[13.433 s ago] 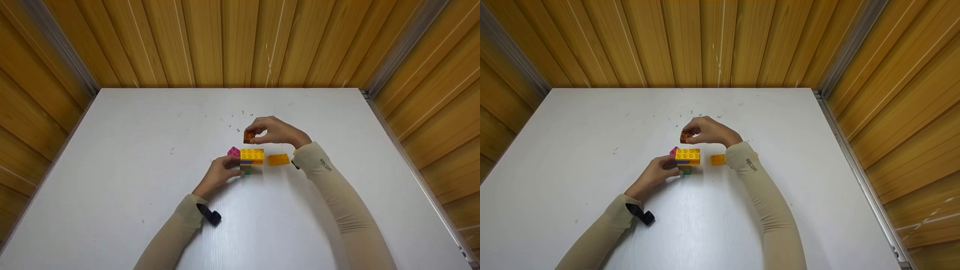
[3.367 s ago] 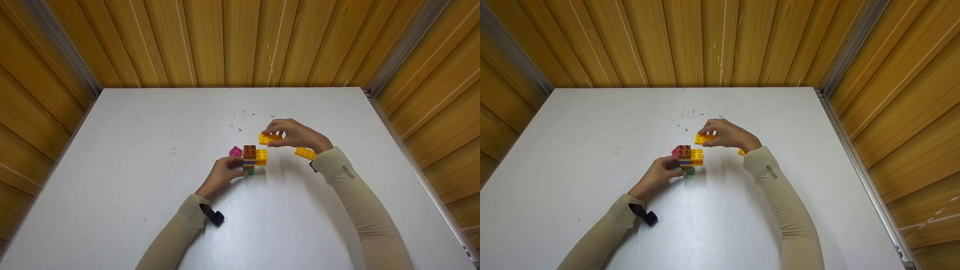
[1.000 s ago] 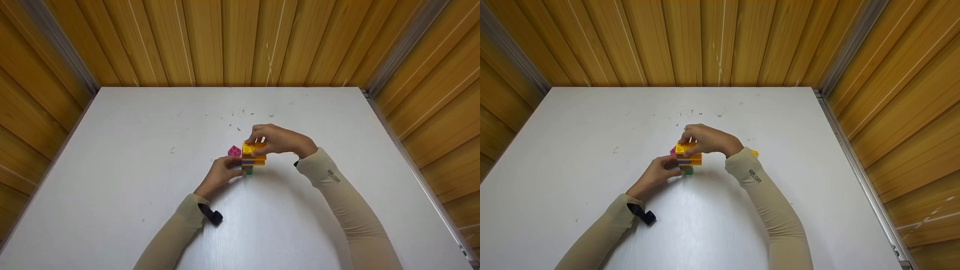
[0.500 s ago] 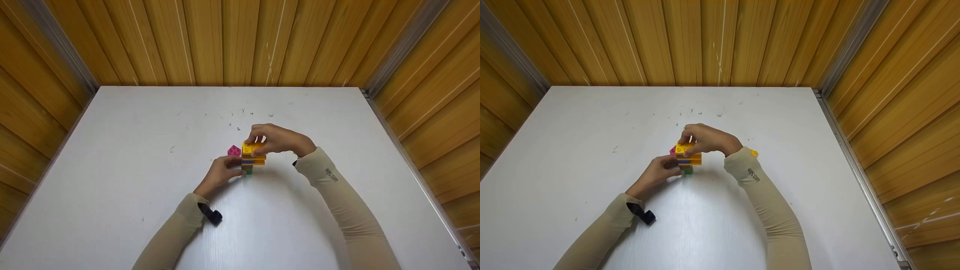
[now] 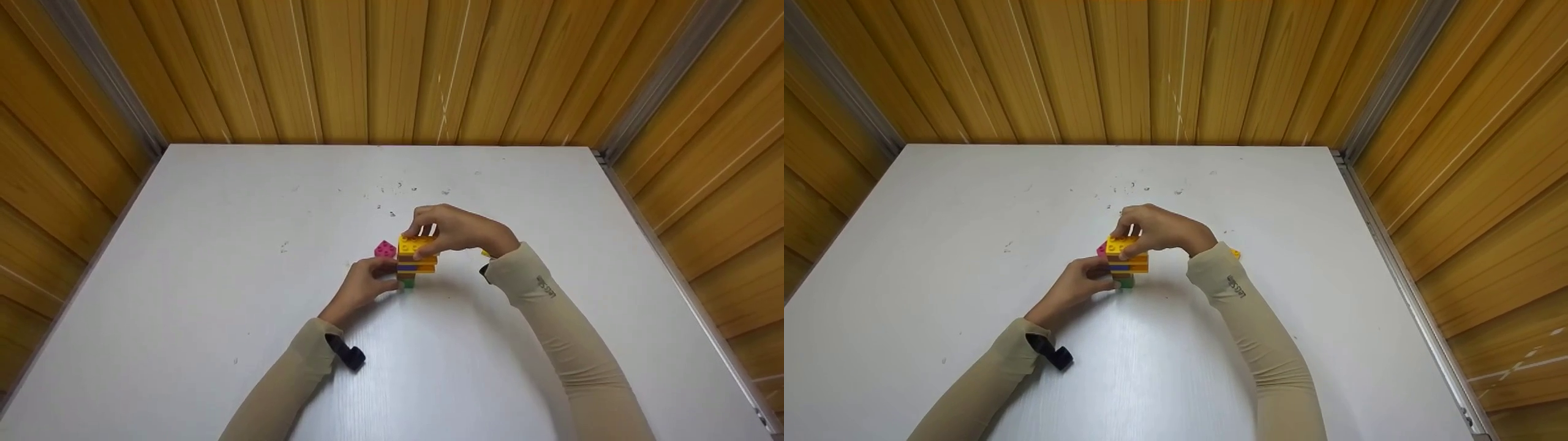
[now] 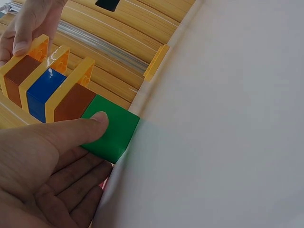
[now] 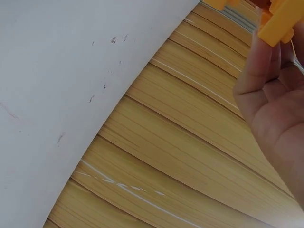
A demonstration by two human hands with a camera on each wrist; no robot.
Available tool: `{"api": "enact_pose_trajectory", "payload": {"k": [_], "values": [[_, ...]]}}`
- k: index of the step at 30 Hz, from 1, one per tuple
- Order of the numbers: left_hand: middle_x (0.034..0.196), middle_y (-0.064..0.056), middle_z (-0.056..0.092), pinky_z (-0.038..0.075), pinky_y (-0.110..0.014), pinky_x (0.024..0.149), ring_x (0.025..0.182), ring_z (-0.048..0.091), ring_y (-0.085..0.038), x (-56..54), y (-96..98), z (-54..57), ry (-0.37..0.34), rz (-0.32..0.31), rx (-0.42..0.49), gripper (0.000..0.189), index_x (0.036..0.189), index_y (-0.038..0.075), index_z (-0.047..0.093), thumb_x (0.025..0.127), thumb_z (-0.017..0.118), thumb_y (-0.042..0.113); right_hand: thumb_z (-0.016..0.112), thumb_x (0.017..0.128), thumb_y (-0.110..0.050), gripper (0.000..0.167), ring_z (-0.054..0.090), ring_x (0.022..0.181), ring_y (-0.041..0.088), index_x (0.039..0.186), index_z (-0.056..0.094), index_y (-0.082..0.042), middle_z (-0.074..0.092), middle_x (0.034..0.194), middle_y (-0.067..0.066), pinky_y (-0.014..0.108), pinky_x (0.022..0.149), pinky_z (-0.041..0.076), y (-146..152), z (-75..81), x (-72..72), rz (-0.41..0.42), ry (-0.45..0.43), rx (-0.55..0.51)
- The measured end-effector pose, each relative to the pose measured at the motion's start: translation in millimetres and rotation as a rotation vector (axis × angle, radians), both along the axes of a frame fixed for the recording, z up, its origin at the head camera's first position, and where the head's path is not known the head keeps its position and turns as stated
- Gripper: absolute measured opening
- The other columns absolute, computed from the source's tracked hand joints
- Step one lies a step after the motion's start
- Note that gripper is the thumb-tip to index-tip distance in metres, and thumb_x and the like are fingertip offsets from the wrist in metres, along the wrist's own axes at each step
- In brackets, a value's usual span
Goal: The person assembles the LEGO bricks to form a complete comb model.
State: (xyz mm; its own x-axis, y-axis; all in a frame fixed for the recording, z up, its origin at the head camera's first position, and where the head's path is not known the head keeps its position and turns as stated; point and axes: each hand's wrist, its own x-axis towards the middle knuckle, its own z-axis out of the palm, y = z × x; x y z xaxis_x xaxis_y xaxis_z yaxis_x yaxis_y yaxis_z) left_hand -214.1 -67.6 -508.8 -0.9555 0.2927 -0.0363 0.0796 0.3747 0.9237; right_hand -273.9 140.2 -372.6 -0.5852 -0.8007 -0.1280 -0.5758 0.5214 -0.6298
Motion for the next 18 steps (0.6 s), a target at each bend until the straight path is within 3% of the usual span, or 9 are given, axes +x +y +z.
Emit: {"api": "enact_pose_trajectory", "payload": {"k": [10, 18], "values": [[0.117, -0.008, 0.069, 0.048, -0.036, 0.101, 0.111, 0.064, -0.021, -0.4, -0.2, 0.7, 0.014, 0.0, 0.001, 0.037, 0.118, 0.006, 0.066, 0.082, 0.075, 0.012, 0.077, 0.082, -0.026, 0.039, 0.06, 0.092, 0.018, 0.118, 0.069, -0.013, 0.066, 0.105, 0.004, 0.031, 0.082, 0.056, 4.3, -0.4, -9.7, 0.068, 0.006, -0.026], [0.117, -0.005, 0.069, 0.047, -0.037, 0.103, 0.111, 0.063, -0.02, 0.3, 0.9, 1.5, 0.005, 0.005, -0.012, 0.037, 0.118, 0.009, 0.066, 0.082, 0.075, 0.015, 0.073, 0.086, -0.024, 0.037, 0.064, 0.096, 0.019, 0.12, 0.067, -0.011, 0.067, 0.112, 0.008, 0.037, 0.091, 0.054, 5.2, -8.6, -18.8, 0.061, -0.042, -0.084]]}}
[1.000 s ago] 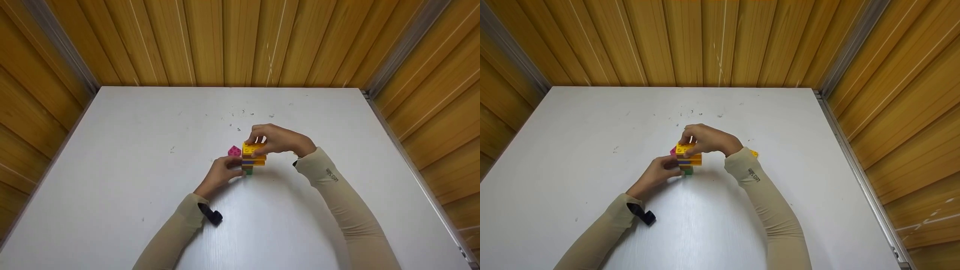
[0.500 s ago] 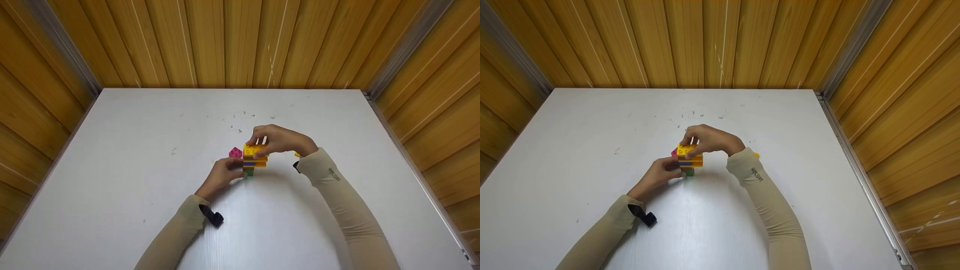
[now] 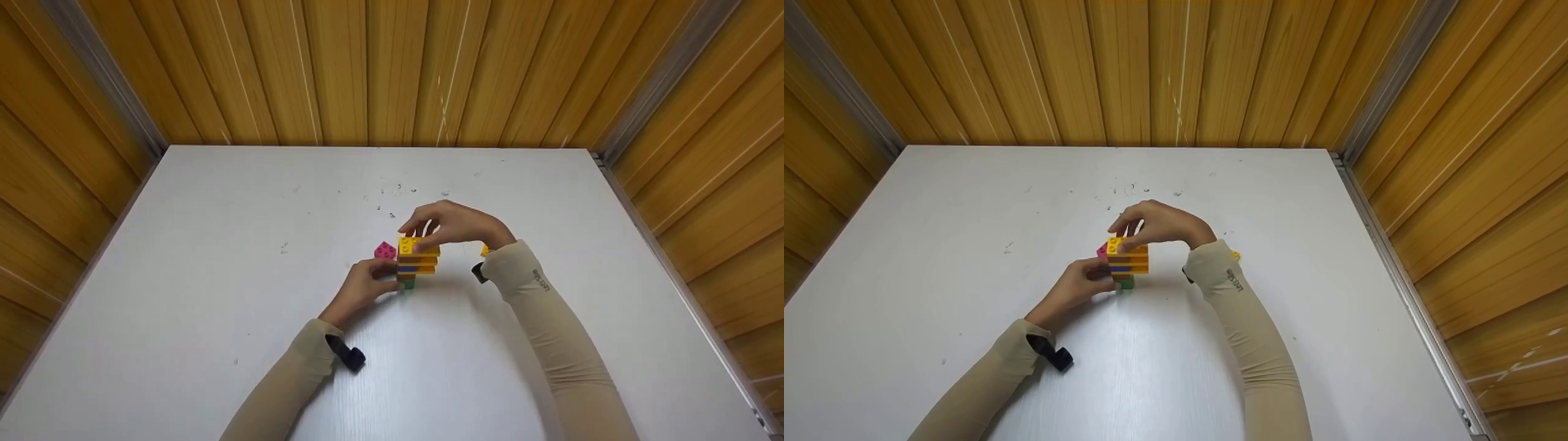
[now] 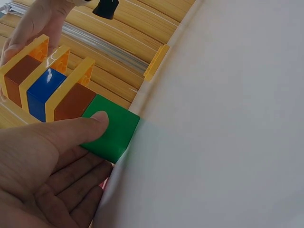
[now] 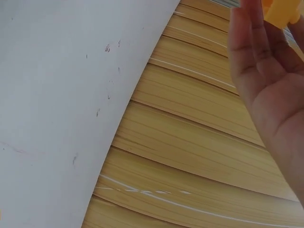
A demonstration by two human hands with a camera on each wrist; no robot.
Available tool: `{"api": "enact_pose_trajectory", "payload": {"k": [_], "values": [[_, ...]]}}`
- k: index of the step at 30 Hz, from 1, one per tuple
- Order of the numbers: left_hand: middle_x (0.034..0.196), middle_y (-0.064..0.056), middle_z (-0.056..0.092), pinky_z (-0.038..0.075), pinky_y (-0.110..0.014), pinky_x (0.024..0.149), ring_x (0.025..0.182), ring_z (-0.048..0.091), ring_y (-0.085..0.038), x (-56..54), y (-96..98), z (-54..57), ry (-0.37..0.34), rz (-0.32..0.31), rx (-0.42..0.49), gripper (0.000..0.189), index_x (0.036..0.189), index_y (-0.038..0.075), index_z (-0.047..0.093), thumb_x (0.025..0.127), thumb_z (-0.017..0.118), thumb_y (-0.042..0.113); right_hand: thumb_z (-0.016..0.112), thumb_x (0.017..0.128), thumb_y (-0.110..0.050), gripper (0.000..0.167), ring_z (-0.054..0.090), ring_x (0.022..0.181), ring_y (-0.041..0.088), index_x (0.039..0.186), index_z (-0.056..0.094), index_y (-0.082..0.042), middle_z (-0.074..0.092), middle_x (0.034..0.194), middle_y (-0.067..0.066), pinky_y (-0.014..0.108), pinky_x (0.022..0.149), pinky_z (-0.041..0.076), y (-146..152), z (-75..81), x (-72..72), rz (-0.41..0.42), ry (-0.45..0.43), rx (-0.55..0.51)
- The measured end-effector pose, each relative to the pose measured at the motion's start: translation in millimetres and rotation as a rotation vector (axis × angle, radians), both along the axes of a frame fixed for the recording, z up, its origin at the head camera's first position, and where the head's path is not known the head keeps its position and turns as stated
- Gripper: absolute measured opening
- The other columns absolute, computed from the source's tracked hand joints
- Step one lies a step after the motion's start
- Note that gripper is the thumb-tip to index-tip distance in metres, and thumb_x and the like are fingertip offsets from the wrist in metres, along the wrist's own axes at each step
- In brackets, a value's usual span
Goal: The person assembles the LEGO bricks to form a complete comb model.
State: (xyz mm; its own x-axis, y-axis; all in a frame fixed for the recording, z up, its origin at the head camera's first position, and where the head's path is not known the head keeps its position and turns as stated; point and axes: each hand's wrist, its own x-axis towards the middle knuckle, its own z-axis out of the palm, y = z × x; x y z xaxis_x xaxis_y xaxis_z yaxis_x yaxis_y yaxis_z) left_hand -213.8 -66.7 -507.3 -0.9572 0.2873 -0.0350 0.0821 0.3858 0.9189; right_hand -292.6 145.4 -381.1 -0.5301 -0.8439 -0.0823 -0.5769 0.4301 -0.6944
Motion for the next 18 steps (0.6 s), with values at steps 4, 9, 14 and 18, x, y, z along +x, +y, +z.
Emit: {"api": "enact_pose_trajectory", "payload": {"k": [4, 9, 14, 18], "values": [[0.116, -0.003, 0.069, 0.047, -0.037, 0.103, 0.11, 0.063, -0.019, 0.0, 0.0, -0.1, -0.008, 0.001, -0.006, 0.037, 0.118, 0.01, 0.067, 0.082, 0.076, 0.016, 0.072, 0.087, -0.02, 0.032, 0.064, 0.097, 0.022, 0.116, 0.069, -0.009, 0.067, 0.112, 0.011, 0.041, 0.094, 0.053, -1.8, -8.3, -6.3, -0.043, -0.034, -0.094], [0.116, -0.003, 0.069, 0.045, -0.037, 0.105, 0.11, 0.063, -0.019, 0.0, 0.4, -0.1, -0.019, 0.005, -0.005, 0.038, 0.118, 0.01, 0.067, 0.082, 0.076, 0.016, 0.069, 0.088, -0.016, 0.027, 0.066, 0.1, 0.026, 0.115, 0.069, -0.01, 0.067, 0.113, 0.009, 0.043, 0.097, 0.051, -3.4, -18.5, -14.5, -0.085, -0.06, -0.201], [0.117, -0.004, 0.069, 0.046, -0.037, 0.104, 0.111, 0.063, -0.019, 0.1, 0.0, 0.1, -0.019, 0.003, 0.002, 0.039, 0.119, 0.009, 0.066, 0.082, 0.076, 0.017, 0.067, 0.09, -0.018, 0.029, 0.065, 0.106, 0.03, 0.118, 0.067, -0.01, 0.066, 0.118, 0.01, 0.037, 0.098, 0.051, -7.2, -27.4, -21.0, -0.11, -0.08, -0.243], [0.117, -0.004, 0.069, 0.046, -0.037, 0.104, 0.111, 0.063, -0.019, 0.3, -1.1, 0.2, -0.014, 0.001, -0.004, 0.041, 0.12, 0.009, 0.065, 0.082, 0.076, 0.018, 0.064, 0.092, -0.015, 0.033, 0.059, 0.114, 0.042, 0.123, 0.063, -0.004, 0.061, 0.125, 0.019, 0.038, 0.101, 0.049, -11.3, -37.6, -26.5, -0.094, -0.13, -0.23]]}}
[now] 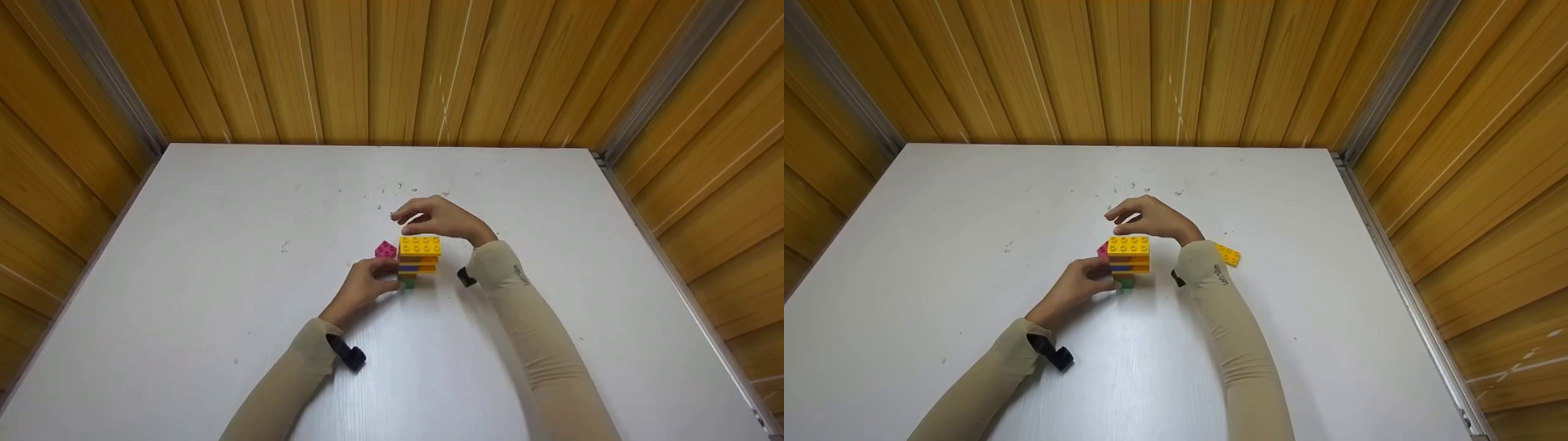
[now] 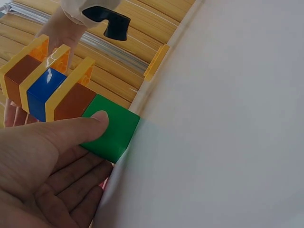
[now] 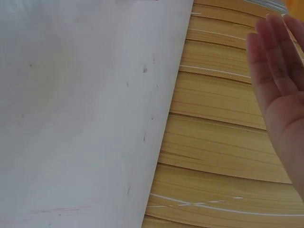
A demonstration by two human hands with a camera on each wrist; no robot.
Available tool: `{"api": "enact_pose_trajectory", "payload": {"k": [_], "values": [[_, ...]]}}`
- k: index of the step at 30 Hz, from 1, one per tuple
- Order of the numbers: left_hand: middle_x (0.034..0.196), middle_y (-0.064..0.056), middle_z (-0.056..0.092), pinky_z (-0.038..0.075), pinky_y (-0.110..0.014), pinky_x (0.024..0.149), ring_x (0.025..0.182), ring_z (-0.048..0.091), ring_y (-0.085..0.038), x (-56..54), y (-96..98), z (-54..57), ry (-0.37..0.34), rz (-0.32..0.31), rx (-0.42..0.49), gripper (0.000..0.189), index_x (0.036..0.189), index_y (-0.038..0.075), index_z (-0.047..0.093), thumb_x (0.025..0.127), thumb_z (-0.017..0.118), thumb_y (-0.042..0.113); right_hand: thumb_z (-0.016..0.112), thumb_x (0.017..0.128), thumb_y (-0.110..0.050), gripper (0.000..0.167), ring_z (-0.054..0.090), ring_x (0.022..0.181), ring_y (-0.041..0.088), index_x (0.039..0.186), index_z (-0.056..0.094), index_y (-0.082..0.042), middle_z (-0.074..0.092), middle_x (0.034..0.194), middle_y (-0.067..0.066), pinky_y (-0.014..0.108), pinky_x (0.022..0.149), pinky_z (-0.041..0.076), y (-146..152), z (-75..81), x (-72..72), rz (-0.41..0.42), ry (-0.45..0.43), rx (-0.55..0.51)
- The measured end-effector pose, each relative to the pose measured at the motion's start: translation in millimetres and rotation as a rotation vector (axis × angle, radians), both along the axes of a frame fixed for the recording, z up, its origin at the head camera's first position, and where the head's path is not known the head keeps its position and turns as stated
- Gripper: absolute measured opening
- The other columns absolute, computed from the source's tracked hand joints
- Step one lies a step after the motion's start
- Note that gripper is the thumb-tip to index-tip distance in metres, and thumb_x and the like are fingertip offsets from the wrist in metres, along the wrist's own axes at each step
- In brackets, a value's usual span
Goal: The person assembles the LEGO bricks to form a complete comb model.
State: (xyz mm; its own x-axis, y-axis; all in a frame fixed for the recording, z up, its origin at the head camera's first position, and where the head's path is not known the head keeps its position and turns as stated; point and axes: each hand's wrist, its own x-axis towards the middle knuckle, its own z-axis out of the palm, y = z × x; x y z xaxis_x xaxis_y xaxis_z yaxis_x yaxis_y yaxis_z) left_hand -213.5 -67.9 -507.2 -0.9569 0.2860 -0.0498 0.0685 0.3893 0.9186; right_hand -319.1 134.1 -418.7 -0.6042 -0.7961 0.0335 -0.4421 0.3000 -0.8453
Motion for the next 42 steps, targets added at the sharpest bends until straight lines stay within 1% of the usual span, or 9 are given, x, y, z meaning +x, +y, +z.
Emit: {"api": "enact_pose_trajectory", "payload": {"k": [2, 7, 9, 15, 19, 24, 28, 34, 42], "values": [[0.117, -0.004, 0.069, 0.046, -0.037, 0.104, 0.111, 0.063, -0.019, -0.2, -0.1, 0.1, -0.001, 0.0, -0.006, 0.041, 0.121, 0.009, 0.065, 0.082, 0.076, 0.017, 0.062, 0.093, -0.011, 0.034, 0.057, 0.116, 0.045, 0.125, 0.061, -0.001, 0.059, 0.128, 0.022, 0.04, 0.102, 0.048, -1.3, -6.3, -3.3, 0.014, -0.03, 0.009], [0.116, -0.003, 0.069, 0.046, -0.037, 0.104, 0.111, 0.063, -0.019, -0.6, 0.2, 0.9, 0.001, -0.005, 0.004, 0.04, 0.12, 0.01, 0.065, 0.082, 0.076, 0.017, 0.057, 0.093, -0.003, 0.033, 0.06, 0.116, 0.033, 0.125, 0.061, -0.001, 0.061, 0.129, 0.017, 0.038, 0.101, 0.049, -2.5, -21.4, -10.9, 0.024, -0.043, 0.045], [0.116, -0.003, 0.07, 0.047, -0.036, 0.103, 0.11, 0.063, -0.018, -0.8, 0.3, 0.9, 0.004, -0.007, 0.008, 0.039, 0.119, 0.01, 0.066, 0.082, 0.076, 0.017, 0.057, 0.092, -0.004, 0.033, 0.061, 0.116, 0.029, 0.125, 0.061, -0.002, 0.061, 0.13, 0.015, 0.037, 0.101, 0.049, -3.3, -24.5, -12.3, 0.021, -0.055, 0.067], [0.114, -0.003, 0.07, 0.046, -0.036, 0.103, 0.109, 0.063, -0.019, -1.1, 0.3, 2.2, -0.004, -0.002, 0.006, 0.039, 0.119, 0.009, 0.066, 0.082, 0.076, 0.017, 0.065, 0.09, -0.011, 0.038, 0.057, 0.122, 0.028, 0.128, 0.061, -0.004, 0.06, 0.133, 0.012, 0.04, 0.104, 0.046, -8.8, -28.5, -14.1, -0.014, -0.123, 0.164], [0.114, -0.002, 0.07, 0.046, -0.037, 0.104, 0.11, 0.062, -0.019, -0.7, 0.3, 2.9, -0.008, 0.004, -0.006, 0.04, 0.119, 0.01, 0.066, 0.082, 0.077, 0.017, 0.067, 0.09, -0.013, 0.04, 0.057, 0.124, 0.024, 0.129, 0.061, -0.009, 0.06, 0.133, 0.007, 0.041, 0.106, 0.044, -13.2, -31.6, -14.6, -0.034, -0.128, 0.239], [0.115, -0.003, 0.07, 0.046, -0.037, 0.104, 0.11, 0.063, -0.019, -1.6, 0.5, 0.4, 0.0, 0.002, -0.012, 0.039, 0.119, 0.009, 0.066, 0.082, 0.076, 0.015, 0.068, 0.088, -0.017, 0.041, 0.056, 0.123, 0.022, 0.128, 0.062, -0.013, 0.062, 0.131, 0.004, 0.042, 0.106, 0.044, -17.9, -35.9, -13.6, -0.051, -0.139, 0.278], [0.116, -0.003, 0.069, 0.046, -0.036, 0.103, 0.111, 0.063, -0.019, -2.3, 1.0, -1.0, 0.007, -0.001, -0.022, 0.039, 0.12, 0.01, 0.066, 0.082, 0.075, 0.014, 0.073, 0.084, -0.02, 0.044, 0.058, 0.121, 0.02, 0.127, 0.064, -0.015, 0.064, 0.129, 0.003, 0.044, 0.107, 0.043, -20.9, -37.1, -11.6, -0.042, -0.121, 0.293], [0.115, -0.003, 0.07, 0.046, -0.036, 0.103, 0.11, 0.062, -0.019, -1.9, 1.0, 0.7, 0.014, 0.002, -0.018, 0.038, 0.119, 0.01, 0.067, 0.082, 0.075, 0.016, 0.068, 0.086, -0.016, 0.042, 0.058, 0.122, 0.019, 0.128, 0.063, -0.015, 0.063, 0.13, 0.002, 0.044, 0.11, 0.039, -24.3, -39.5, -10.9, 0.012, -0.059, 0.294], [0.115, -0.003, 0.07, 0.047, -0.036, 0.102, 0.11, 0.062, -0.019, -1.2, 1.0, 0.5, 0.019, 0.0, -0.028, 0.04, 0.12, 0.009, 0.066, 0.082, 0.076, 0.017, 0.067, 0.088, -0.017, 0.037, 0.062, 0.113, 0.017, 0.124, 0.066, -0.013, 0.066, 0.126, 0.002, 0.036, 0.102, 0.047, -28.1, -43.1, -6.8, 0.041, 0.01, 0.245]]}}
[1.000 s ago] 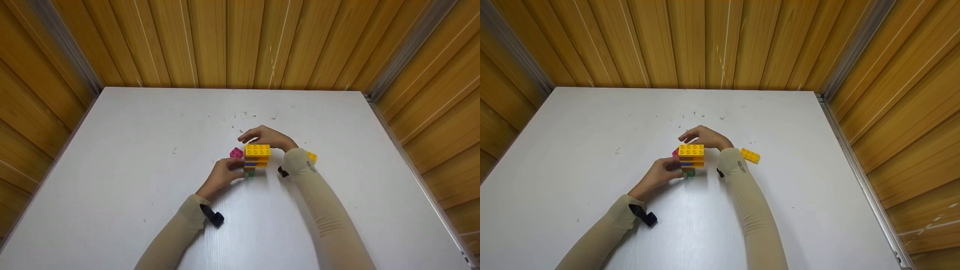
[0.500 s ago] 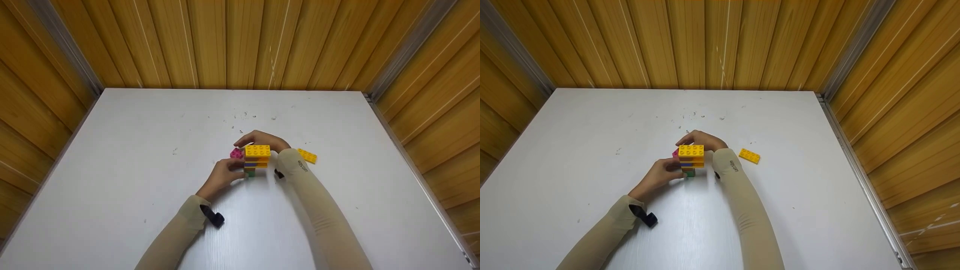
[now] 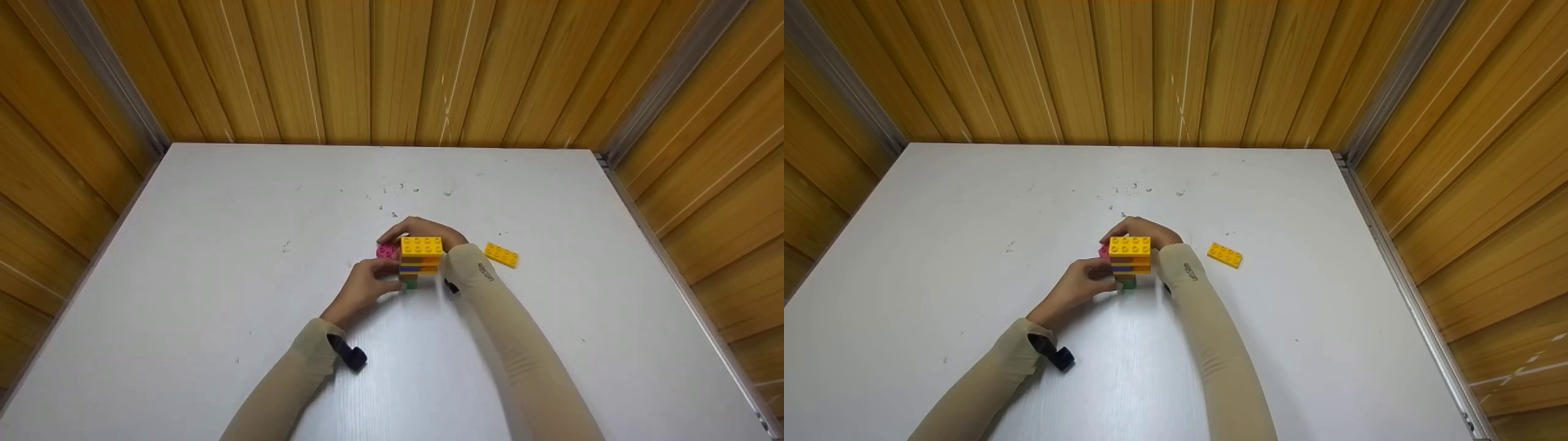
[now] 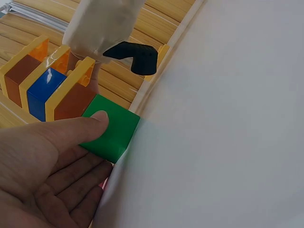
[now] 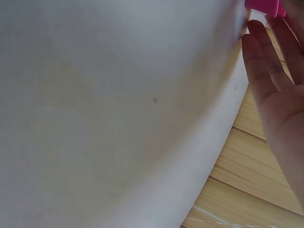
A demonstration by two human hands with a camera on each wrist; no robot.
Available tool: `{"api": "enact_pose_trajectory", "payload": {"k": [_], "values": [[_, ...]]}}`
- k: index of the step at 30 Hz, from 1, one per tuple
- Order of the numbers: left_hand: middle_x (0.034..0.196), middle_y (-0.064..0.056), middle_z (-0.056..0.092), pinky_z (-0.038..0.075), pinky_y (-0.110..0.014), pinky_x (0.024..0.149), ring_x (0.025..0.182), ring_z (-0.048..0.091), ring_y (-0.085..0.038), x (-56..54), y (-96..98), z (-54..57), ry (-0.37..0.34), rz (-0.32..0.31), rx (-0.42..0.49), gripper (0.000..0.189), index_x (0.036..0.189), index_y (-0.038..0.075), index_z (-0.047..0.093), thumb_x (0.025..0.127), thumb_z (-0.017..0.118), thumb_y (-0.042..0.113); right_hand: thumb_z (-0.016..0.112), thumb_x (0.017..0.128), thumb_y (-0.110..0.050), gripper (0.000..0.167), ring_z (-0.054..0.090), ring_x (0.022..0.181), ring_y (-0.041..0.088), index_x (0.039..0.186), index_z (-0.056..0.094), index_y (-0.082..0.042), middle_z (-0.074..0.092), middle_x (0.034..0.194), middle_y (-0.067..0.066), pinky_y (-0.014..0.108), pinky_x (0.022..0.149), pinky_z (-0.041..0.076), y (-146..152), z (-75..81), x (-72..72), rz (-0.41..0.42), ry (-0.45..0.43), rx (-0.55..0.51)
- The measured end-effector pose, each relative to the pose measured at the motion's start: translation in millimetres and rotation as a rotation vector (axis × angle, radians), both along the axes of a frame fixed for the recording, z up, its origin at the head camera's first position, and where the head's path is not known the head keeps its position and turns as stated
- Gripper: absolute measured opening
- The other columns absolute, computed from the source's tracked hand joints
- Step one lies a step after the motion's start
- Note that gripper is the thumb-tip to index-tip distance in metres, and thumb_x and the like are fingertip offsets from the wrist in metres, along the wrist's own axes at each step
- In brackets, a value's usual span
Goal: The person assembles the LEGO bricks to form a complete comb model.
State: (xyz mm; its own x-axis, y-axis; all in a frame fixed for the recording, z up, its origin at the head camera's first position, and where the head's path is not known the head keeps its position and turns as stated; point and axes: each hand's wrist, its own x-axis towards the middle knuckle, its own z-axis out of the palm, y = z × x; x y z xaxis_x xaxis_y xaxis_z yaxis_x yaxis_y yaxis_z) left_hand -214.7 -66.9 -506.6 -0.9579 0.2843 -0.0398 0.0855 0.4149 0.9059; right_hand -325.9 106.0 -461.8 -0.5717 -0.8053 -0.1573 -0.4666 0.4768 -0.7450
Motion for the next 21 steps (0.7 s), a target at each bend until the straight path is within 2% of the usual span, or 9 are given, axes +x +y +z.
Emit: {"api": "enact_pose_trajectory", "payload": {"k": [6, 14, 21], "values": [[0.115, -0.002, 0.07, 0.047, -0.036, 0.102, 0.11, 0.061, -0.018, 0.4, 0.1, -0.5, 0.018, -0.004, 0.004, 0.039, 0.119, 0.011, 0.067, 0.082, 0.076, 0.017, 0.068, 0.085, -0.014, 0.037, 0.064, 0.102, 0.017, 0.122, 0.067, -0.011, 0.069, 0.117, 0.001, 0.034, 0.096, 0.052, -3.2, -0.8, 5.0, -0.096, -0.034, -0.014], [0.116, -0.006, 0.07, 0.05, -0.034, 0.099, 0.108, 0.065, -0.019, 0.9, -0.7, 0.4, 0.021, -0.031, 0.057, 0.04, 0.12, 0.009, 0.066, 0.082, 0.076, 0.014, 0.073, 0.084, -0.023, 0.035, 0.062, 0.105, 0.016, 0.118, 0.068, -0.017, 0.067, 0.115, -0.004, 0.037, 0.098, 0.05, -4.1, 1.2, 8.3, -0.233, -0.041, 0.024], [0.116, -0.005, 0.07, 0.05, -0.035, 0.099, 0.107, 0.066, -0.018, 0.5, -1.9, 0.5, 0.013, -0.03, 0.056, 0.037, 0.118, 0.009, 0.067, 0.082, 0.076, 0.015, 0.071, 0.087, -0.02, 0.033, 0.061, 0.105, 0.017, 0.119, 0.068, -0.015, 0.068, 0.114, -0.001, 0.036, 0.097, 0.051, -2.3, -1.7, -0.1, -0.241, 0.023, 0.061]]}}
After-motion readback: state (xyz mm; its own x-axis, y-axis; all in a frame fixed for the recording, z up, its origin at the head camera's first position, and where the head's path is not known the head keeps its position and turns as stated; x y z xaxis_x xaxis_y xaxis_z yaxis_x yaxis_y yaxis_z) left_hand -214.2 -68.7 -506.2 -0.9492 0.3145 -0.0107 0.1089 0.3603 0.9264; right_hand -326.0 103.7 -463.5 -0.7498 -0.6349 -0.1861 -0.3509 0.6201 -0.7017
